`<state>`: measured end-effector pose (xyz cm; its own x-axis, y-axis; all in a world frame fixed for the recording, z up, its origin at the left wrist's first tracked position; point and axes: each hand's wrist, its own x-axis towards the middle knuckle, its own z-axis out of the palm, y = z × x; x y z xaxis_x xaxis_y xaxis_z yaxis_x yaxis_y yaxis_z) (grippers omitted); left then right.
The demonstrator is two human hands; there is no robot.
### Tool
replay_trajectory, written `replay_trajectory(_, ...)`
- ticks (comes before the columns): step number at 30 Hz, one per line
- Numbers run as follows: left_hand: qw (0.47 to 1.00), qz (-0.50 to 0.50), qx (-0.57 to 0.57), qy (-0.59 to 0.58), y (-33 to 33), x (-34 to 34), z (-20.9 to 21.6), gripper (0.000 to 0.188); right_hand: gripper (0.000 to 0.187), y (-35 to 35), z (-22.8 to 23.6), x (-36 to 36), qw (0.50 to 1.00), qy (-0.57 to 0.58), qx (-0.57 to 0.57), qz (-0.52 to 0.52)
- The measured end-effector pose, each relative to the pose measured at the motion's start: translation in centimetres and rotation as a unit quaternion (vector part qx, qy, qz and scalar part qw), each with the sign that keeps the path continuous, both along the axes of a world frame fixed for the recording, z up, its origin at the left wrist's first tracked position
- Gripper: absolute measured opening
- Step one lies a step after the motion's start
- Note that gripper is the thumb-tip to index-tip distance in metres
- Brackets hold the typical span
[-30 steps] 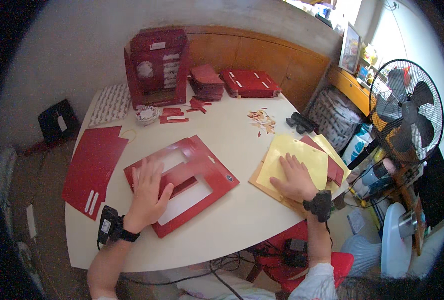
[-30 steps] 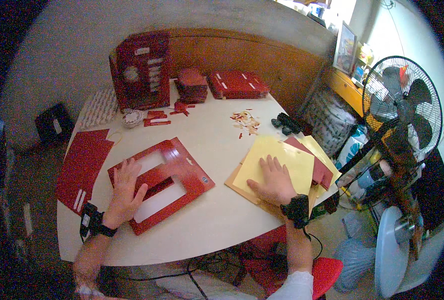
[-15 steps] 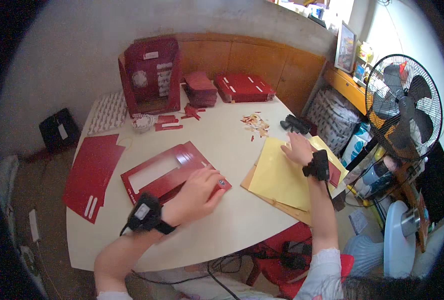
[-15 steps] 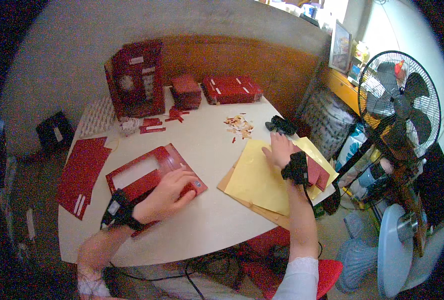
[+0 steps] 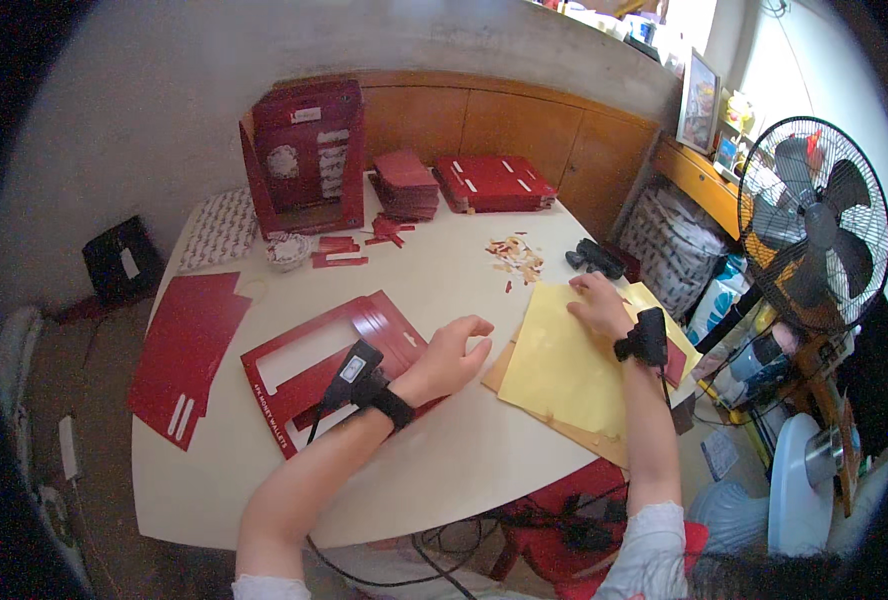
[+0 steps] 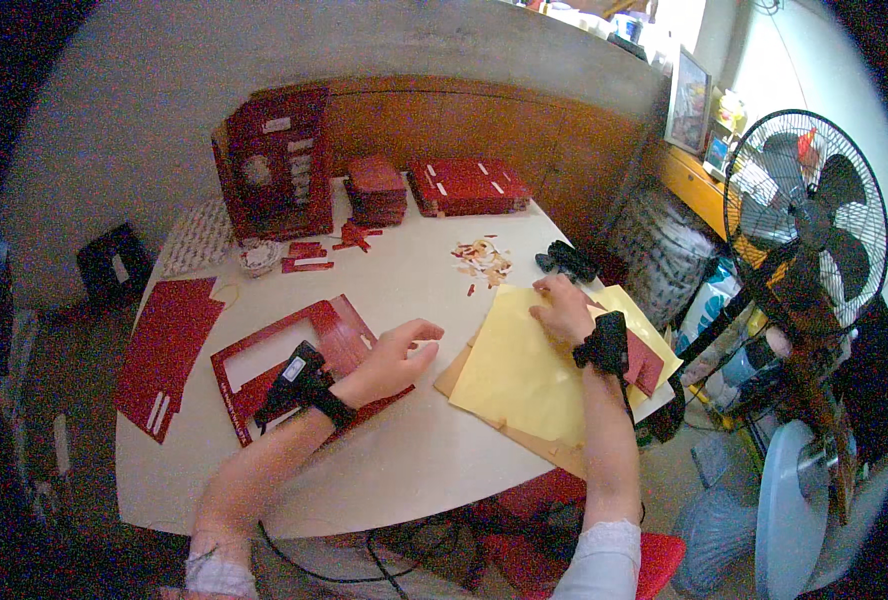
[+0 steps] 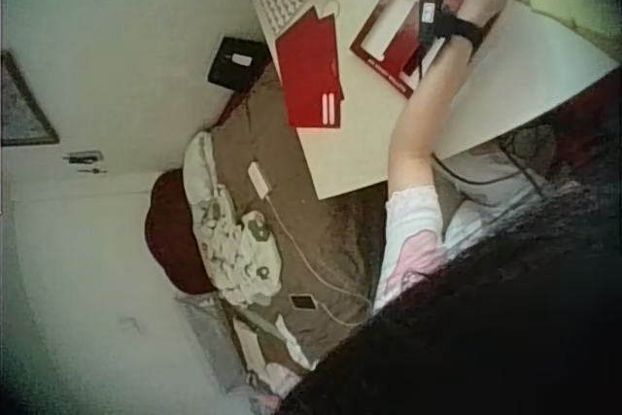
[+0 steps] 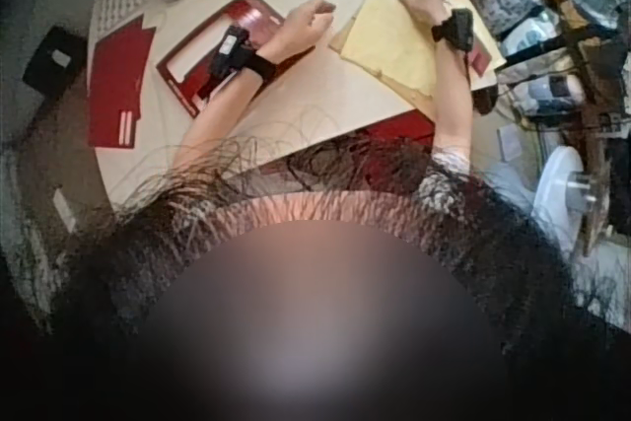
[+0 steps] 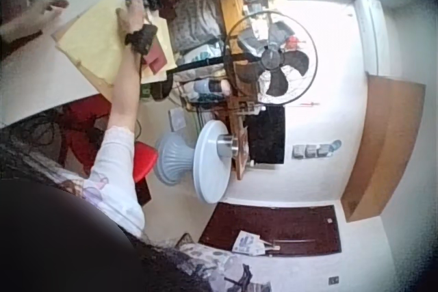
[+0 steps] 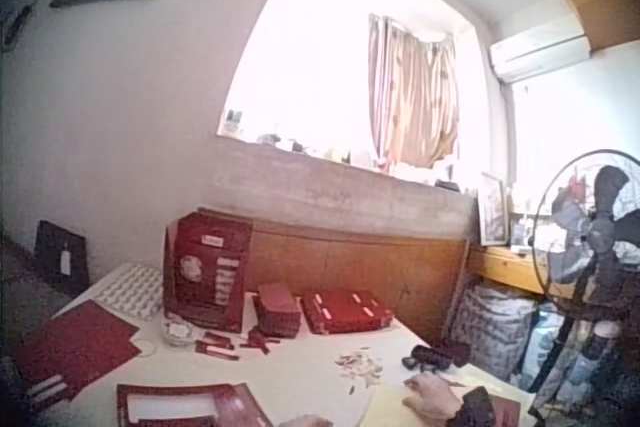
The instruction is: The recorder is folding and assembling paper money wallets/envelopes.
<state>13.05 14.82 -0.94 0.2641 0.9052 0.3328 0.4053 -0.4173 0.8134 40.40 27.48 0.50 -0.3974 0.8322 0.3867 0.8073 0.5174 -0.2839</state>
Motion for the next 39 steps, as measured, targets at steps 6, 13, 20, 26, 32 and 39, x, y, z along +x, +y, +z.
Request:
replay_trajectory(6,0.979,0.048,-0.102,-0.169,3.4,2.0,-0.8,0.039,0.023,0.2,1.8,-1.6,0.982,0.163,-0.019,0.097)
replay_trajectory(13,0.934,0.037,-0.243,-0.258,5.2,3.6,-0.1,0.049,0.018,0.5,3.5,-3.0,0.964,0.232,-0.093,0.088)
replay_trajectory(20,0.916,-0.034,-0.296,-0.268,4.9,3.4,-0.3,0.034,0.017,2.9,2.9,-5.3,0.958,0.229,-0.127,0.121)
replay_trajectory(26,0.950,-0.022,-0.240,-0.197,3.4,2.8,-1.3,0.027,0.015,5.8,1.7,-6.1,0.929,0.338,-0.116,0.098)
replay_trajectory(32,0.943,-0.022,-0.244,-0.226,2.2,1.1,-2.1,0.027,0.012,7.8,-0.7,-8.5,0.952,0.283,-0.114,0.029)
replay_trajectory(39,0.949,-0.013,-0.229,-0.215,1.4,1.5,-1.4,0.027,0.015,8.8,-2.1,-8.6,0.958,0.278,-0.070,-0.015)
